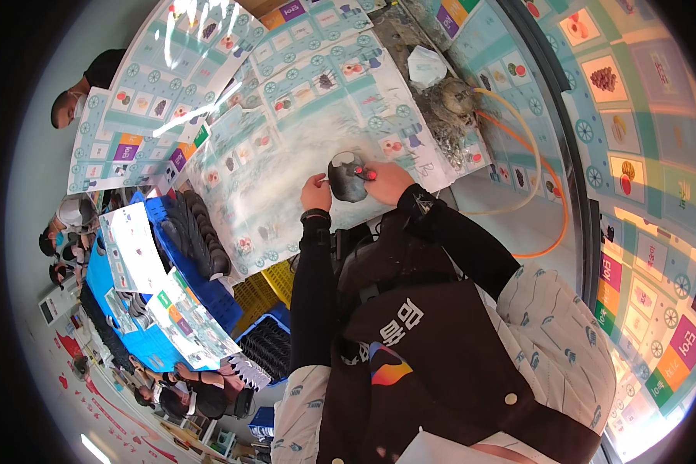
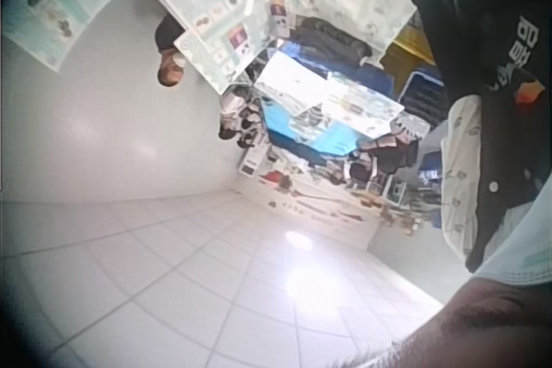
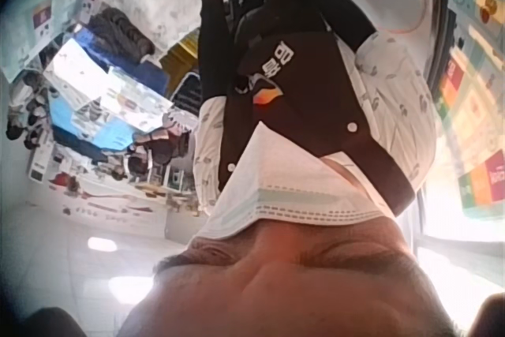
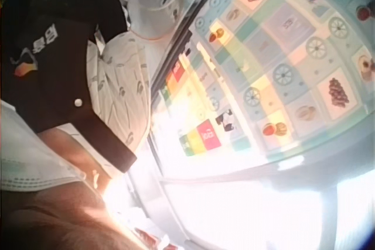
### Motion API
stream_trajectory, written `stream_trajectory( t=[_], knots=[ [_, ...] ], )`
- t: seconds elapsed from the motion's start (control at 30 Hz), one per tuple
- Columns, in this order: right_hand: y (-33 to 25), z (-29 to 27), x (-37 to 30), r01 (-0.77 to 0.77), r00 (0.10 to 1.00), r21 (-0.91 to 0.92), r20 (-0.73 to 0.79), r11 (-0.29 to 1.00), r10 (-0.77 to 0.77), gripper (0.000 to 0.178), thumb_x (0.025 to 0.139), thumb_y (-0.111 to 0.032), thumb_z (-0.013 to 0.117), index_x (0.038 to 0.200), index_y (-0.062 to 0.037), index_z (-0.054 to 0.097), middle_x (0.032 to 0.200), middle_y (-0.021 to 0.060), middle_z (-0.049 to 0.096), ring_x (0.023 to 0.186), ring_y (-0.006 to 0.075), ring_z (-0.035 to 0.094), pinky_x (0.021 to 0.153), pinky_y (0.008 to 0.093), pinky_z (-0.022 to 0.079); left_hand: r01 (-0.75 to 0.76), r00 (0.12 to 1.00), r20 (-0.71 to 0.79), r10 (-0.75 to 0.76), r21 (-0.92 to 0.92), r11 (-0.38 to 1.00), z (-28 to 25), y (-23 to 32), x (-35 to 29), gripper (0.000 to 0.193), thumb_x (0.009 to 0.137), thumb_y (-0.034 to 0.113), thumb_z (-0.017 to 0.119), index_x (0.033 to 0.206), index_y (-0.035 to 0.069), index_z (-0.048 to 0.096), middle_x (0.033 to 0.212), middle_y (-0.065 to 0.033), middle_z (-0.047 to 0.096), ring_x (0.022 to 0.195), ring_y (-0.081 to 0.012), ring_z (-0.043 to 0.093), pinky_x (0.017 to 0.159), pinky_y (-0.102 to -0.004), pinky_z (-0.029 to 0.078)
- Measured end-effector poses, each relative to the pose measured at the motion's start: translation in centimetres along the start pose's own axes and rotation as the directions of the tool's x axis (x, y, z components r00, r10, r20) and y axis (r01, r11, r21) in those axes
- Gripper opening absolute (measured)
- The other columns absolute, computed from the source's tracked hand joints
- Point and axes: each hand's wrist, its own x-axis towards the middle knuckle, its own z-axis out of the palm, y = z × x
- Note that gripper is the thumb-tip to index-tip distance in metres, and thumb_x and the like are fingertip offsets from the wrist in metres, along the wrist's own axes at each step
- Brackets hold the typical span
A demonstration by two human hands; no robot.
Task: Inspecting and organizing black shoe upper components in a manufacturing facility.
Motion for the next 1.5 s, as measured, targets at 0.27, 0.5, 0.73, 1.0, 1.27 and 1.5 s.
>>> stream_trajectory(
  t=[0.27, 0.5, 0.73, 1.0, 1.27, 1.5],
  knots=[
    [-0.5, 0.1, 0.5, 0.076, 0.995, -0.017, 0.061, 0.997, -0.075, 0.026, 0.08, -0.022, 0.056, 0.096, -0.0043, 0.067, 0.092, 0.0245, 0.068, 0.093, 0.0452, 0.064, 0.082, 0.0532, 0.05, 0.024, 1.0, 0.006, -0.024, -0.055, 0.998, -0.4, -1.3, 0.0, 0.03, 0.085, 0.017, 0.066, 0.112, 0.005, 0.073, 0.094, -0.0108, 0.077, 0.088, -0.0233, 0.073, 0.08, -0.0336, 0.054],
    [-0.4, 0.5, 0.5, 0.028, 1.0, -0.008, -0.001, 1.0, -0.028, 0.025, 0.08, -0.022, 0.056, 0.094, -0.0033, 0.067, 0.091, 0.025, 0.068, 0.092, 0.0461, 0.063, 0.082, 0.0541, 0.049, 0.019, 1.0, -0.001, -0.019, -0.102, 0.995, -1.1, -1.1, -0.7, 0.028, 0.086, 0.015, 0.063, 0.111, 0.006, 0.072, 0.094, -0.0099, 0.078, 0.089, -0.0255, 0.073, 0.082, -0.036, 0.055],
    [-0.6, 1.2, 1.5, 0.108, 0.994, 0.002, -0.004, 0.994, -0.108, 0.026, 0.079, -0.021, 0.056, 0.095, -0.0039, 0.068, 0.092, 0.0249, 0.068, 0.092, 0.0461, 0.063, 0.082, 0.0532, 0.05, 0.028, 0.998, -0.054, -0.035, -0.125, 0.992, -2.9, -3.3, 0.0, 0.029, 0.087, 0.013, 0.064, 0.113, 0.005, 0.072, 0.098, -0.0123, 0.077, 0.093, -0.0242, 0.073, 0.084, -0.0356, 0.054],
    [-0.6, 0.8, 2.0, 0.09, 0.995, 0.046, 0.05, 0.995, -0.092, 0.029, 0.077, -0.021, 0.059, 0.099, -0.0044, 0.07, 0.094, 0.0254, 0.069, 0.094, 0.0446, 0.064, 0.083, 0.0509, 0.051, -0.006, 0.995, -0.102, -0.019, -0.239, 0.971, -4.5, -5.4, 0.3, 0.029, 0.088, 0.011, 0.062, 0.114, 0.001, 0.07, 0.098, -0.0115, 0.077, 0.084, -0.018, 0.07, 0.078, -0.0302, 0.054],
    [0.5, -1.0, 2.1, 0.138, 0.972, -0.054, 0.201, 0.989, -0.124, 0.043, 0.079, -0.021, 0.065, 0.119, -0.0051, 0.068, 0.095, 0.0201, 0.071, 0.093, 0.0359, 0.068, 0.083, 0.0396, 0.052, 0.026, 0.993, -0.103, -0.065, -0.34, 0.94, -5.1, -5.0, -0.6, 0.027, 0.09, 0.01, 0.061, 0.114, 0.001, 0.07, 0.099, -0.0124, 0.077, 0.093, -0.0218, 0.072, 0.085, -0.0324, 0.054],
    [0.1, -3.2, 1.2, 0.21, 0.891, -0.182, 0.439, 0.961, -0.112, 0.038, 0.077, -0.021, 0.061, 0.113, -0.0087, 0.07, 0.098, 0.0198, 0.072, 0.095, 0.0393, 0.067, 0.084, 0.0457, 0.052, 0.071, 0.959, -0.239, -0.153, -0.319, 0.945, -5.6, -3.7, -1.9, 0.036, 0.09, 0.022, 0.066, 0.119, 0.001, 0.067, 0.096, -0.011, 0.075, 0.087, -0.0231, 0.07, 0.08, -0.0344, 0.053]
  ],
)
